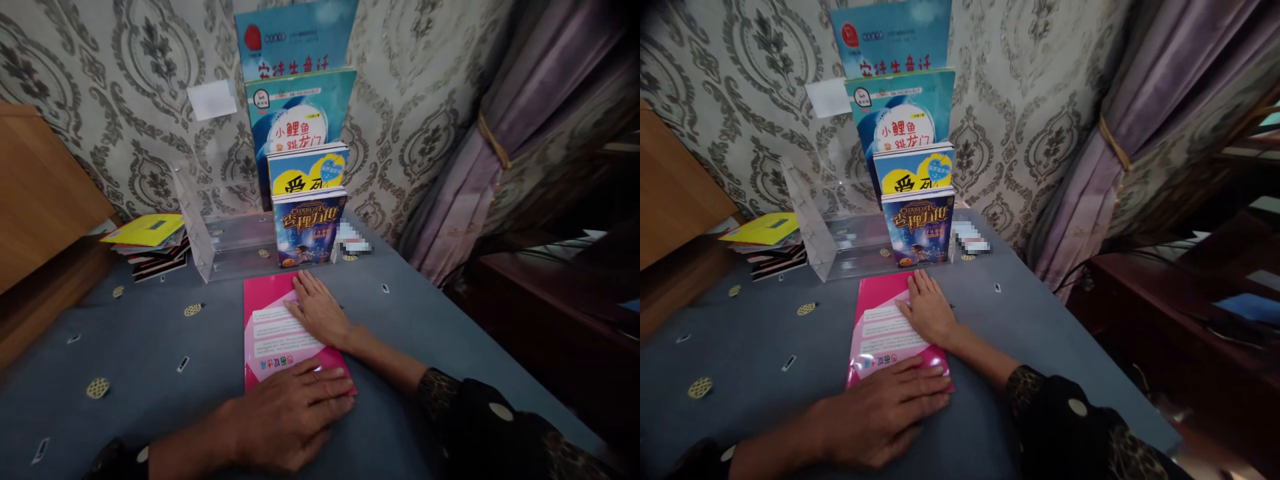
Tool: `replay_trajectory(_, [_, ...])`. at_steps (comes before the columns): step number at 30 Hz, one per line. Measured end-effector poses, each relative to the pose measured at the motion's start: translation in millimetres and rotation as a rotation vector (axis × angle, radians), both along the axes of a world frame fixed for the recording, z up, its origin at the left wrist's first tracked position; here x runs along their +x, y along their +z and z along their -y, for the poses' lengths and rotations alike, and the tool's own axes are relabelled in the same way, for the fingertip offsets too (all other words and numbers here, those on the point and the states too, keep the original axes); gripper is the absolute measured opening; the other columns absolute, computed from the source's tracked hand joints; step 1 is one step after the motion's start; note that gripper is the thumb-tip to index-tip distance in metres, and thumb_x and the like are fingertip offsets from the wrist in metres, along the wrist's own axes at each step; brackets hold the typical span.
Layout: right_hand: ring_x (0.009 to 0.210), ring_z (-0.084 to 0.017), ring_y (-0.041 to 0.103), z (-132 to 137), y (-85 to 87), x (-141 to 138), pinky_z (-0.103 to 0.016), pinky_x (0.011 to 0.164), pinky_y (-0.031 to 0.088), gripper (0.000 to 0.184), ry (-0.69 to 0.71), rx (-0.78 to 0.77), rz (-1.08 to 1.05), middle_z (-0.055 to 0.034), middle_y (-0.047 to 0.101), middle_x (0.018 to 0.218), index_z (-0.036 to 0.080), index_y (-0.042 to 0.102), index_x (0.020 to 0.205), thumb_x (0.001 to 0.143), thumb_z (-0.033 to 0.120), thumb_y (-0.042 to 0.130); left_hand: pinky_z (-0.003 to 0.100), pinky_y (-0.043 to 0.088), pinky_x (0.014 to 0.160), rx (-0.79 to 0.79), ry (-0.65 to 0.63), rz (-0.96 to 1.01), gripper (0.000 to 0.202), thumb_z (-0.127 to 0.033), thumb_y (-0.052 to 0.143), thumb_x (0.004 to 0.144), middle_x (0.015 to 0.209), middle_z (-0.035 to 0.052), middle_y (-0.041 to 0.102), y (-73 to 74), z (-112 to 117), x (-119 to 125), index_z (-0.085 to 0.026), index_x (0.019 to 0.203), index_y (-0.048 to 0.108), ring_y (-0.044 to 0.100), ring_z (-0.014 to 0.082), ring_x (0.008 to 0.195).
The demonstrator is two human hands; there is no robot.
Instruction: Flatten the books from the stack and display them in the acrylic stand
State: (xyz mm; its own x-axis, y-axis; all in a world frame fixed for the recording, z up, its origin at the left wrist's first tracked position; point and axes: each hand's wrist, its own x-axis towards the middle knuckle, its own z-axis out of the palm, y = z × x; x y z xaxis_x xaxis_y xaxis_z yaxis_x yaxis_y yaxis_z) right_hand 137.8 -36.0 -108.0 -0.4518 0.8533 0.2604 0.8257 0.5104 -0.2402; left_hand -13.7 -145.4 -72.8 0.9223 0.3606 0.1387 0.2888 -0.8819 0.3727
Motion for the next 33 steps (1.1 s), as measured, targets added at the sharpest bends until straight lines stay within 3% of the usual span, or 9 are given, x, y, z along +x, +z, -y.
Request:
replay_trajectory(6, [0.143,-0.034,0.032,24.8,2.8,9.9,-0.051,0.114,0.035,0.06,0.035,0.02,0.029,-0.0264,0.039,0.15,0.001,0.046,0.141,0.097,0.042,0.044,0.042,0.033,0.117,-0.01,0.022,0.08,0.045,-0.036,0.046,0.099,0.143,0.0105,0.054,0.4,-5.9,-9.2,-0.018,0.14,0.046,0.048,0.0205,0.135])
replay_trajectory(12, [0.142,-0.033,0.036,47.9,2.1,18.1,-0.052,0.113,0.038,0.057,0.059,0.013,0.002,-0.0237,0.041,0.15,0.007,0.045,0.143,0.096,0.039,0.049,0.04,0.048,0.105,0.165,0.229,0.211,0.031,-0.021,0.043,0.098,0.118,0.0084,0.068,-13.0,-32.8,-43.5,-0.021,0.126,0.056,0.061,0.02,0.116])
replay_trajectory(15, [0.143,-0.033,0.034,58.8,5.3,21.0,-0.052,0.113,0.037,0.059,0.073,-0.011,-0.003,-0.0229,0.041,0.15,0.008,0.045,0.144,0.096,0.042,0.049,0.043,0.048,0.105,0.337,0.474,0.177,0.045,-0.03,0.048,0.097,0.136,0.0118,0.059,-28.4,-54.5,-67.8,-0.021,0.141,0.046,0.055,0.0253,0.126])
replay_trajectory(18, [0.143,-0.035,0.033,70.9,10.1,23.8,-0.05,0.115,0.035,0.061,0.086,-0.028,0.02,-0.0236,0.041,0.15,0.006,0.045,0.143,0.096,0.045,0.048,0.045,0.042,0.11,0.41,0.492,0.0,0.057,-0.037,0.045,0.1,0.151,0.009,0.044,-42.5,-65.5,-82.0,-0.025,0.153,0.029,0.042,0.0255,0.139])
replay_trajectory(21, [0.141,-0.036,0.035,86.7,12.5,28.2,-0.05,0.114,0.037,0.06,0.085,-0.002,0.053,-0.0237,0.042,0.15,0.008,0.047,0.142,0.097,0.047,0.046,0.046,0.038,0.112,0.461,0.468,-0.114,0.06,-0.038,0.039,0.102,0.156,0.0067,0.037,-48.1,-58.2,-82.8,-0.027,0.156,0.015,0.038,0.0236,0.141])
replay_trajectory(25, [0.138,-0.036,0.041,113.6,6.3,40.9,-0.05,0.107,0.044,0.061,0.134,0.141,0.087,-0.0227,0.045,0.148,0.014,0.047,0.142,0.095,0.052,0.048,0.042,0.04,0.111,0.556,0.405,-0.11,0.063,-0.038,0.038,0.102,0.155,0.0069,0.037,-42.4,-32.0,-77.2,-0.025,0.156,0.007,0.04,0.023,0.14])
replay_trajectory(29, [0.136,-0.03,0.045,137.9,-10.3,61.8,-0.042,0.105,0.045,0.055,0.298,0.379,0.175,-0.0162,0.054,0.142,0.02,0.044,0.144,0.095,0.042,0.055,0.035,0.045,0.105,0.633,0.328,-0.102,0.066,-0.042,0.042,0.1,0.151,0.0082,0.043,-41.1,-10.0,-78.3,-0.023,0.156,0.012,0.047,0.0229,0.135])
replay_trajectory(33, [0.138,-0.02,0.043,157.6,-25.9,84.3,-0.028,0.103,0.047,0.048,0.428,0.5,0.195,-0.0032,0.056,0.143,0.023,0.044,0.144,0.097,0.028,0.053,0.03,0.047,0.101,0.691,0.246,-0.121,0.062,-0.043,0.045,0.1,0.146,0.0048,0.051,-54.8,2.2,-84.1,-0.028,0.155,0.02,0.052,0.0205,0.13])
